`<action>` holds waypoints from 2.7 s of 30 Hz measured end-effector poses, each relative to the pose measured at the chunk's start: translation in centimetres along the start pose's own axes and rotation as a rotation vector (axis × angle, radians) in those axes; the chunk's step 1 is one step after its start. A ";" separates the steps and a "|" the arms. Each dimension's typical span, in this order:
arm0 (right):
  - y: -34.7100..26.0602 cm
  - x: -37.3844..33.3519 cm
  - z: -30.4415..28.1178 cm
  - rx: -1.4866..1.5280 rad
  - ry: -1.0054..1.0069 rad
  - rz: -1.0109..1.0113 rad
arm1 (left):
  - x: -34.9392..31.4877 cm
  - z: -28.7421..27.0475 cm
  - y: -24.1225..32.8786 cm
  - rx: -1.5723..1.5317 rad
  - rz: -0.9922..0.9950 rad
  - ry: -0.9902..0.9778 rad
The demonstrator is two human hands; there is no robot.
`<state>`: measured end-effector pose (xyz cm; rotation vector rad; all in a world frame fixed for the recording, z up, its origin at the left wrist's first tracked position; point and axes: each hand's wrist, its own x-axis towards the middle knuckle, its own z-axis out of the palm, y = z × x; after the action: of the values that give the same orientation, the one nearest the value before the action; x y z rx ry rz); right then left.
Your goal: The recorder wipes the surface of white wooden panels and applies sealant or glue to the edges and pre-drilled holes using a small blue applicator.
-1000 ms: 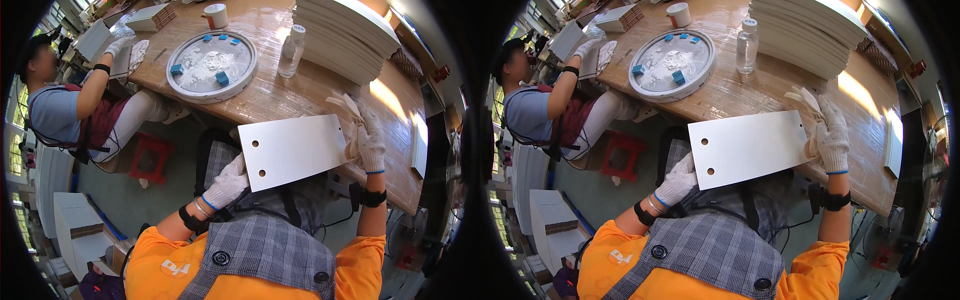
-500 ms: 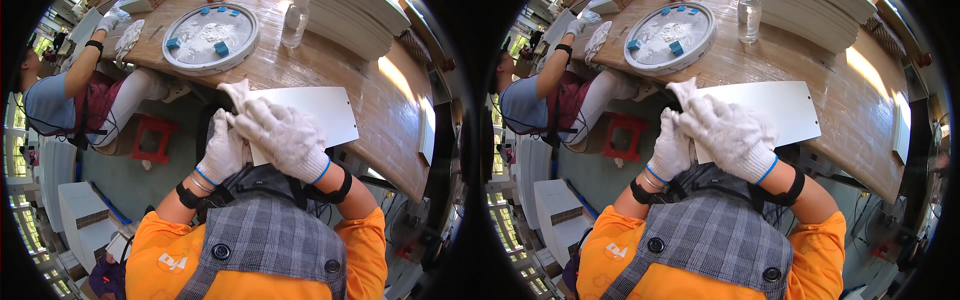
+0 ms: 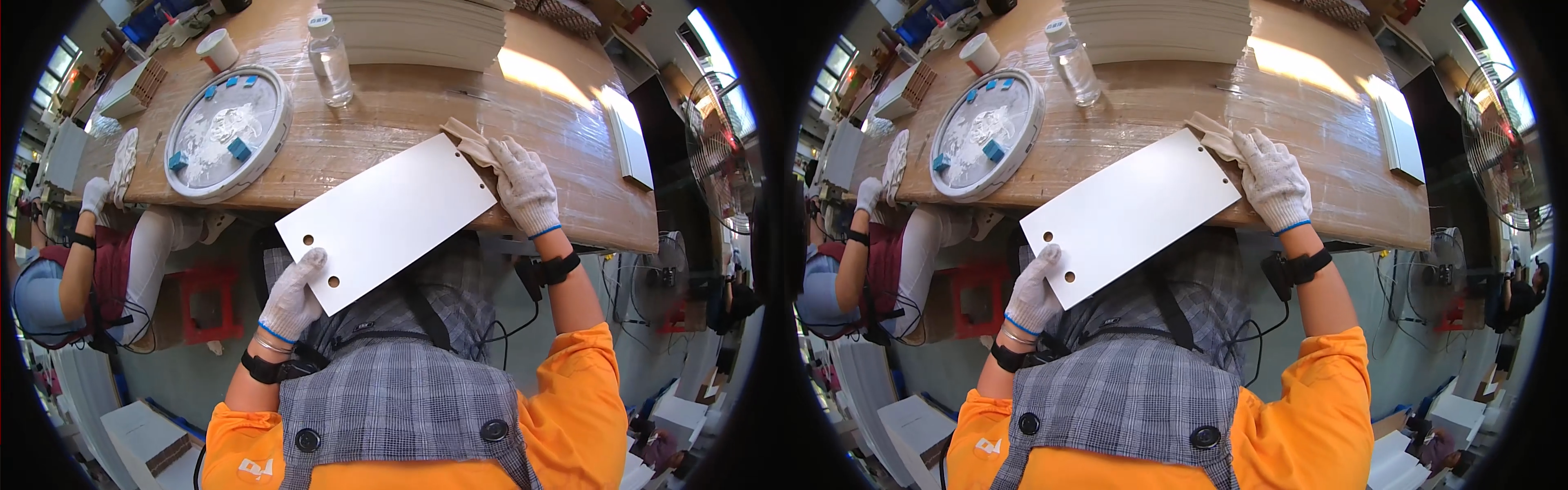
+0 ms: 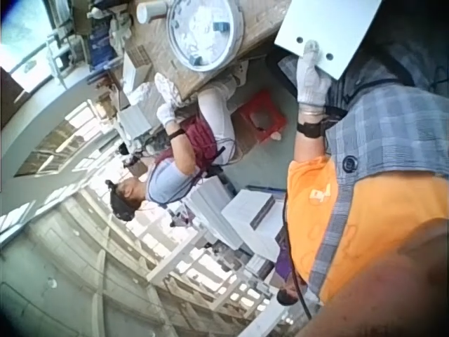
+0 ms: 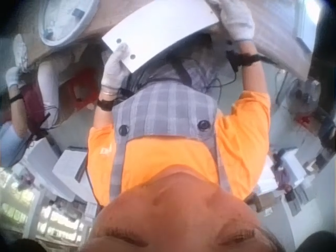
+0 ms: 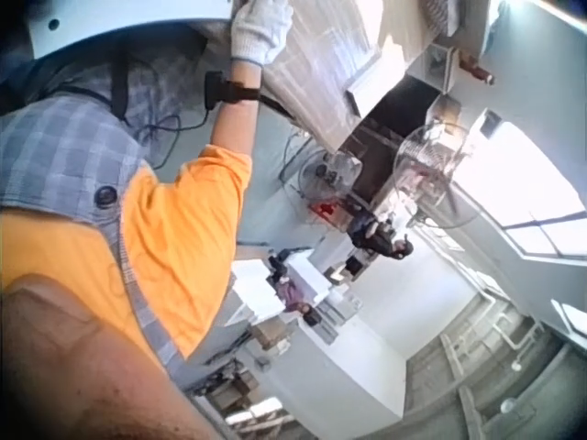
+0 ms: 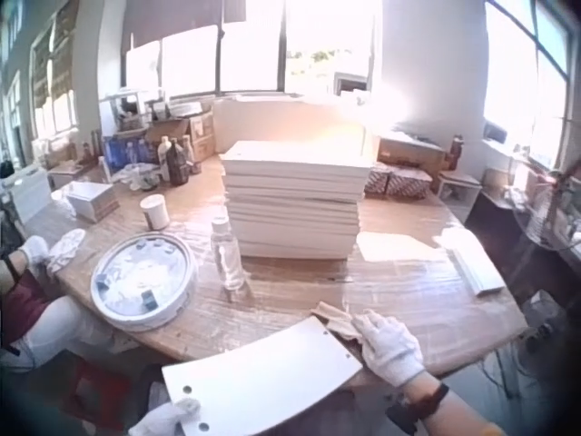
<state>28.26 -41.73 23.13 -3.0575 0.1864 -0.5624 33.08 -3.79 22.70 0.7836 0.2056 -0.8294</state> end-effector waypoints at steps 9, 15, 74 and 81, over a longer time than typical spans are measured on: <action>0.2 1.1 -4.0 -0.034 0.198 0.190 | -1.4 0.0 2.0 0.077 0.118 0.021; -0.7 -2.1 -6.3 0.171 0.346 0.266 | -2.0 2.0 2.7 0.130 0.206 0.009; 44.6 -12.9 0.8 0.767 0.754 1.081 | 15.1 8.4 -0.8 2.074 1.089 -0.208; 37.4 -7.3 -5.2 1.632 1.105 1.289 | 14.3 7.9 -0.4 2.111 1.084 -0.157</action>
<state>15.44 -78.02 23.61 -0.5770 0.9131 -1.1727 41.44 -17.81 21.64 2.3878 -1.3983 0.2974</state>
